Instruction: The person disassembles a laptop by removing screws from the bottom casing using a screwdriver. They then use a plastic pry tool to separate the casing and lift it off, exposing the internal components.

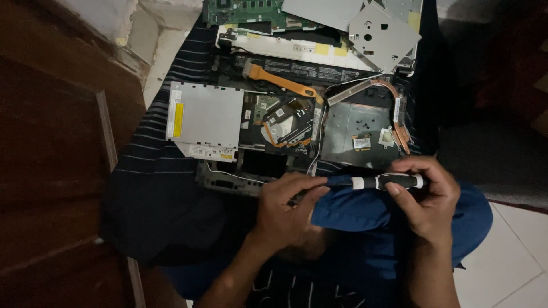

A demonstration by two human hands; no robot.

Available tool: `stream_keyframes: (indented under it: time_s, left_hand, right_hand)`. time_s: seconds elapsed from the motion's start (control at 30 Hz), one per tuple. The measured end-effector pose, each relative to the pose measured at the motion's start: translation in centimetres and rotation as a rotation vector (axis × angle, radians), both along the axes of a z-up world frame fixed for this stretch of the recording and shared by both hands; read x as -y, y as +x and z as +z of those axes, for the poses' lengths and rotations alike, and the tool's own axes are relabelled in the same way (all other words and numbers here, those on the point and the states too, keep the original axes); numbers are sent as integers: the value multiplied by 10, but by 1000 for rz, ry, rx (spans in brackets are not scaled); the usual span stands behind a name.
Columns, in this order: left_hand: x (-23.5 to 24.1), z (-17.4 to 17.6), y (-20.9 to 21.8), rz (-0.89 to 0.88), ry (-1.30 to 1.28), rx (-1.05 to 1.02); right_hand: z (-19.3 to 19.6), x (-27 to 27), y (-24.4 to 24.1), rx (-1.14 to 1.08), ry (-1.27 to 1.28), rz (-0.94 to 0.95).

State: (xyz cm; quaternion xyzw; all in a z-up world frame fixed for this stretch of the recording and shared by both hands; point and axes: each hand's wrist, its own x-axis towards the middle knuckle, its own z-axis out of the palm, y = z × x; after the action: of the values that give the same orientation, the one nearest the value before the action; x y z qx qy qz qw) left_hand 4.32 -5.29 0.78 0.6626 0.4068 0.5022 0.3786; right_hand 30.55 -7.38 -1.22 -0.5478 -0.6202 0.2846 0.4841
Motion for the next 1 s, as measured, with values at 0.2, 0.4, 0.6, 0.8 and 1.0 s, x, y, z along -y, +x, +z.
stream_keyframes:
  time_s: [0.2,0.4,0.6,0.8,1.0]
  left_hand:
    - [-1,2,-1,21,-48,11]
    - [-2,-2,-2,-33,3,-1]
    - [-2,-2,5,44,55,-1]
    - [-2,-2,3,16,31,17]
    - [-3,-2,3,6,55,20]
  right_hand:
    - [5,2,-5,-52,-2,-36]
    - [4,-1,-4,-55,34,39]
    - [9,-3,-9,-80,53,61]
    - [12,-4,-11,-60,79,65]
    - [16,-6,-13,-90,101,95]
